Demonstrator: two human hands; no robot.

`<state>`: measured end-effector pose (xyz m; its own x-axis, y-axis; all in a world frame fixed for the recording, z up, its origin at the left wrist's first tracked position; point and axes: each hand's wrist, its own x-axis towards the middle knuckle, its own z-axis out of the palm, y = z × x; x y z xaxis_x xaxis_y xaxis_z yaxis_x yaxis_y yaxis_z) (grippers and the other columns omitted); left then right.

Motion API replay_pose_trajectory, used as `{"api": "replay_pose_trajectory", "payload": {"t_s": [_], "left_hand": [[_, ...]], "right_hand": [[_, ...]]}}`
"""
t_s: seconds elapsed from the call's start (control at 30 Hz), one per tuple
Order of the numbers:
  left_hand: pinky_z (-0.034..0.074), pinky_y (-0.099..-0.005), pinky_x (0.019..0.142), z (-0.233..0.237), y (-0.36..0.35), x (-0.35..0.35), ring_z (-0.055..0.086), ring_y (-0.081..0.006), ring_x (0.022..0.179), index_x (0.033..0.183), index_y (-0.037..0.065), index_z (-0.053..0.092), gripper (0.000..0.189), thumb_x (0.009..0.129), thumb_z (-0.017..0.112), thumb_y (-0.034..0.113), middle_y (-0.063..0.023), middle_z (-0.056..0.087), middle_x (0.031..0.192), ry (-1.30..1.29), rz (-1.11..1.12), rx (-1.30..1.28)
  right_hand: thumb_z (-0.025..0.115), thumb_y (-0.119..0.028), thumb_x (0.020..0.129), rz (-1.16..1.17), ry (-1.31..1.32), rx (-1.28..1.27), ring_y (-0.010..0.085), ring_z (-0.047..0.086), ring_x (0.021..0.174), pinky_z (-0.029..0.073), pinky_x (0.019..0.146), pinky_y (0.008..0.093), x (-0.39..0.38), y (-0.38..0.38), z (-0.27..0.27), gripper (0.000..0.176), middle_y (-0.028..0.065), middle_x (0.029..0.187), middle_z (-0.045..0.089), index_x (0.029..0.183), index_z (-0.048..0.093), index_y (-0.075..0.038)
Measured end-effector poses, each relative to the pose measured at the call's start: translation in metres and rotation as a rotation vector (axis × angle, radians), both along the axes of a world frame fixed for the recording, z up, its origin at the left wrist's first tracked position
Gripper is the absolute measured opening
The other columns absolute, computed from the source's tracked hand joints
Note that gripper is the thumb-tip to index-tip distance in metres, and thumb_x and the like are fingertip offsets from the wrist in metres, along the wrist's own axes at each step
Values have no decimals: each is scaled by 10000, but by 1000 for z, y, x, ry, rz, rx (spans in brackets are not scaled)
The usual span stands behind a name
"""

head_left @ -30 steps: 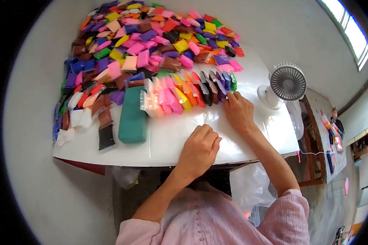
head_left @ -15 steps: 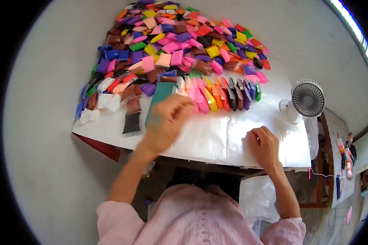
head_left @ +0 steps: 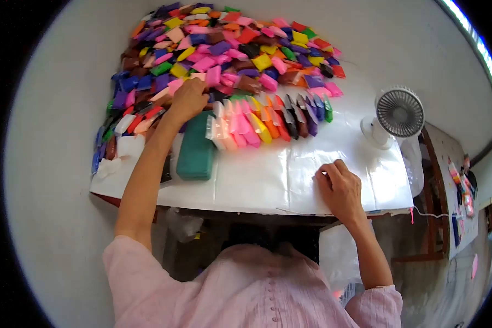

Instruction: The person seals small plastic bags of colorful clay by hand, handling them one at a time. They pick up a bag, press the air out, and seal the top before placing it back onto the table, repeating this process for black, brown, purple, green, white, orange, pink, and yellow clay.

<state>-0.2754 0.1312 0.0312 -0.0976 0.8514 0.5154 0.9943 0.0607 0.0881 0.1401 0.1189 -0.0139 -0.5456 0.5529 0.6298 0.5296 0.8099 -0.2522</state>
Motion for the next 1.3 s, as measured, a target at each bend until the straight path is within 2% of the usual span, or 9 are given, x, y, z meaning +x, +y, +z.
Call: {"api": "replay_pose_trajectory", "payload": {"t_s": [0.2, 0.3, 0.53, 0.77, 0.97, 1.0, 1.1, 1.17, 1.3], "left_hand": [[468, -453, 840, 8, 4, 9, 587, -371, 955, 892, -10, 675, 234, 731, 573, 126, -209, 648, 988, -6, 82, -142], [469, -441, 813, 14, 3, -1, 599, -365, 907, 841, -20, 670, 209, 714, 603, 131, -209, 651, 941, -216, 31, -253], [473, -374, 744, 9, -10, -19, 603, -326, 812, 908, -39, 633, 221, 768, 636, 133, -192, 644, 871, -181, -114, 36], [392, -216, 581, 50, -63, 47, 514, -42, 673, 960, 26, 646, 128, 907, 608, 136, 13, 625, 807, -942, -184, 370], [396, -176, 567, 36, -108, 172, 513, -13, 660, 932, 50, 643, 82, 897, 632, 124, 50, 604, 780, -1340, -496, 223], [396, -181, 563, 24, -107, 184, 509, -15, 653, 927, 51, 640, 73, 898, 628, 117, 45, 598, 771, -1418, -520, 159], [450, -193, 671, -2, -103, 209, 555, -48, 744, 989, 27, 630, 107, 894, 626, 79, 11, 620, 860, -1604, -529, 29], [444, -190, 659, -16, -97, 221, 550, -44, 735, 987, 27, 628, 109, 897, 628, 87, 11, 619, 853, -1651, -575, -13], [424, -193, 584, -22, -90, 251, 522, -34, 662, 938, 23, 630, 121, 899, 643, 137, 26, 605, 781, -1656, -555, -8]], "right_hand": [[660, -110, 813, -6, 2, -19, 272, 584, 597, 464, 545, 371, 1, 1, -2, 98, 89, 762, 544, 817, 591, -40], [656, -114, 819, -4, 17, -31, 275, 582, 595, 466, 544, 377, 1, 1, -1, 102, 91, 760, 542, 814, 588, -38], [644, -129, 833, -21, 16, -54, 284, 582, 604, 464, 538, 388, 1, 0, -2, 116, 97, 762, 543, 802, 581, -36], [640, -120, 835, -25, 12, -64, 289, 591, 615, 472, 548, 394, 1, -1, 1, 104, 103, 771, 553, 800, 583, -41], [617, -59, 842, 74, 259, -168, 303, 579, 611, 456, 553, 368, 3, 5, 4, 60, 123, 743, 581, 830, 610, -1], [604, -31, 847, 104, 342, -198, 270, 551, 582, 441, 553, 338, 4, 5, 8, 49, 132, 739, 592, 861, 623, 12], [531, -182, 947, 177, 489, -785, 120, 507, 610, 432, 570, 265, 10, -7, 24, 235, 49, 751, 616, 935, 647, 21], [497, -268, 974, 298, 574, -863, 93, 496, 629, 426, 580, 244, 7, -16, 25, 330, 19, 741, 606, 953, 647, 25], [667, -196, 874, 252, 523, -861, 43, 454, 614, 381, 541, 208, 0, -30, 24, 220, -20, 673, 556, 884, 640, 22]]}}
